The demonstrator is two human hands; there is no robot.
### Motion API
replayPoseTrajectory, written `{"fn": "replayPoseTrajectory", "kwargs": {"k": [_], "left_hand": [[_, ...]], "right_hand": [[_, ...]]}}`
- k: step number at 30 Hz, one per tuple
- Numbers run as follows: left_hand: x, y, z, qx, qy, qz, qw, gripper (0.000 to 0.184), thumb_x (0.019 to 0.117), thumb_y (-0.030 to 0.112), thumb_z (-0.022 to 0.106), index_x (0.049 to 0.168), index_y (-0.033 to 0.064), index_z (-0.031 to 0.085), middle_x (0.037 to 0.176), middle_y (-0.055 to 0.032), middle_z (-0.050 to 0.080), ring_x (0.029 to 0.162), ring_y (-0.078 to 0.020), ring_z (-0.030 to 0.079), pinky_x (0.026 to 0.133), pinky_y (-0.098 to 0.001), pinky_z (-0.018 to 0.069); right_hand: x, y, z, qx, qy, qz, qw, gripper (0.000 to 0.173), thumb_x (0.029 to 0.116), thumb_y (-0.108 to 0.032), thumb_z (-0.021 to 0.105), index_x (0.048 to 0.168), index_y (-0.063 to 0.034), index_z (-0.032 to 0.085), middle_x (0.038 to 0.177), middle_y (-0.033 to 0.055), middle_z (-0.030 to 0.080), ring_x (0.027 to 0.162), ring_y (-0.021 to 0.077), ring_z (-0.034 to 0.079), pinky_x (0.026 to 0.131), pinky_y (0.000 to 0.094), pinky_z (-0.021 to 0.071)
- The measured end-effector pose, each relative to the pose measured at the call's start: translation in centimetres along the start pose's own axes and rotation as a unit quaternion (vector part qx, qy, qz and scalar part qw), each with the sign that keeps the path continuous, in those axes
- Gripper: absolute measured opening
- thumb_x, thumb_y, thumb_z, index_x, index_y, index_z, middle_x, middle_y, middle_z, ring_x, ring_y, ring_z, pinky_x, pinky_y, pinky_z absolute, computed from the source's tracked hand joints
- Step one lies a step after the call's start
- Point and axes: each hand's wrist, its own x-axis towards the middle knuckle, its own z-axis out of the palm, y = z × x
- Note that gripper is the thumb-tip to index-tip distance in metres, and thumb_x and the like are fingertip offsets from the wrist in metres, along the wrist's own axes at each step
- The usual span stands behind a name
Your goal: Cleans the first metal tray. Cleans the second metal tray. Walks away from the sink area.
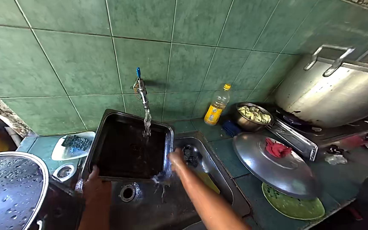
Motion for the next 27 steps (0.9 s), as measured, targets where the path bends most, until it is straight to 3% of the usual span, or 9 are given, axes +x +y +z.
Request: {"fn": "replayPoseTrajectory", "kwargs": {"k": [3, 6, 8, 10, 12, 14, 19, 23, 27], "left_hand": [[-0.8, -4.4, 0.4, 0.011, 0.019, -0.106, 0.994, 0.040, 0.1064, 0.006, 0.049, 0.145, 0.0008, 0.039, 0.126, -0.0161, 0.058, 0.106, -0.0200, 0.063, 0.091, -0.0400, 0.0565], [-2.5, -8.3, 3.0, 0.050, 0.031, -0.253, 0.966, 0.028, 0.1038, 0.007, 0.055, 0.129, -0.0019, 0.048, 0.105, -0.0140, 0.061, 0.088, -0.0186, 0.062, 0.077, -0.0357, 0.0568], [-3.5, -10.2, 5.0, 0.089, 0.025, -0.299, 0.950, 0.031, 0.1003, 0.002, 0.059, 0.128, -0.0050, 0.049, 0.106, -0.0169, 0.060, 0.087, -0.0211, 0.061, 0.076, -0.0362, 0.0560], [-4.0, -11.6, 6.5, 0.174, 0.018, -0.279, 0.944, 0.041, 0.0958, 0.000, 0.066, 0.132, -0.0069, 0.050, 0.111, -0.0231, 0.060, 0.089, -0.0277, 0.063, 0.074, -0.0416, 0.0579], [-3.8, -12.2, 7.7, 0.281, -0.054, -0.242, 0.927, 0.043, 0.1001, 0.008, 0.064, 0.137, -0.0084, 0.050, 0.124, -0.0286, 0.059, 0.104, -0.0357, 0.065, 0.086, -0.0498, 0.0582], [-3.2, -12.9, 8.7, 0.331, -0.131, -0.214, 0.910, 0.033, 0.1045, 0.014, 0.059, 0.129, -0.0076, 0.059, 0.123, -0.0279, 0.063, 0.109, -0.0368, 0.065, 0.092, -0.0528, 0.0557], [-2.7, -13.1, 9.8, 0.226, -0.170, -0.234, 0.930, 0.029, 0.1080, 0.008, 0.044, 0.132, -0.0067, 0.051, 0.117, -0.0240, 0.060, 0.100, -0.0302, 0.063, 0.085, -0.0473, 0.0565], [-3.1, -11.8, 9.4, 0.167, -0.195, -0.253, 0.933, 0.033, 0.1008, -0.010, 0.041, 0.133, -0.0051, 0.048, 0.119, -0.0214, 0.061, 0.099, -0.0270, 0.065, 0.083, -0.0446, 0.0583], [-3.5, -10.3, 7.7, 0.286, -0.185, -0.254, 0.905, 0.023, 0.0995, -0.007, 0.050, 0.121, -0.0065, 0.059, 0.105, -0.0236, 0.066, 0.086, -0.0300, 0.070, 0.073, -0.0454, 0.0611]], "right_hand": [[1.2, -3.6, -3.7, -0.101, 0.038, -0.091, 0.990, 0.048, 0.0901, -0.003, 0.069, 0.134, 0.0052, 0.053, 0.125, 0.0306, 0.062, 0.116, 0.0441, 0.062, 0.095, 0.0625, 0.0514], [0.3, -7.0, -6.9, -0.178, 0.085, -0.181, 0.964, 0.034, 0.0948, -0.003, 0.063, 0.127, 0.0064, 0.056, 0.117, 0.0287, 0.065, 0.111, 0.0428, 0.065, 0.095, 0.0601, 0.0521], [-0.7, -8.5, -8.8, -0.194, 0.115, -0.237, 0.945, 0.028, 0.0966, -0.001, 0.061, 0.124, 0.0054, 0.056, 0.111, 0.0274, 0.066, 0.105, 0.0415, 0.067, 0.090, 0.0576, 0.0537], [-1.5, -9.1, -10.5, -0.198, 0.140, -0.288, 0.926, 0.027, 0.0966, 0.001, 0.059, 0.122, 0.0058, 0.056, 0.106, 0.0266, 0.067, 0.100, 0.0410, 0.068, 0.086, 0.0570, 0.0543], [-2.4, -9.6, -12.0, -0.205, 0.161, -0.334, 0.906, 0.024, 0.0969, 0.001, 0.058, 0.120, 0.0055, 0.055, 0.099, 0.0249, 0.067, 0.093, 0.0397, 0.069, 0.081, 0.0558, 0.0553], [-3.8, -10.3, -13.1, -0.231, 0.155, -0.366, 0.888, 0.024, 0.0968, 0.001, 0.057, 0.121, 0.0054, 0.054, 0.095, 0.0244, 0.068, 0.089, 0.0389, 0.070, 0.078, 0.0542, 0.0558], [-5.8, -12.3, -14.6, -0.306, 0.089, -0.452, 0.833, 0.036, 0.0927, 0.000, 0.057, 0.128, 0.0045, 0.051, 0.095, 0.0211, 0.069, 0.087, 0.0362, 0.071, 0.076, 0.0524, 0.0572], [-5.9, -12.0, -13.9, -0.273, 0.140, -0.480, 0.822, 0.045, 0.0918, 0.000, 0.056, 0.137, 0.0036, 0.052, 0.106, 0.0231, 0.070, 0.091, 0.0369, 0.072, 0.077, 0.0530, 0.0585], [-7.0, -12.9, -14.0, -0.309, 0.131, -0.424, 0.841, 0.046, 0.0952, -0.002, 0.057, 0.140, 0.0017, 0.053, 0.107, 0.0243, 0.071, 0.094, 0.0400, 0.072, 0.082, 0.0583, 0.0566]]}}
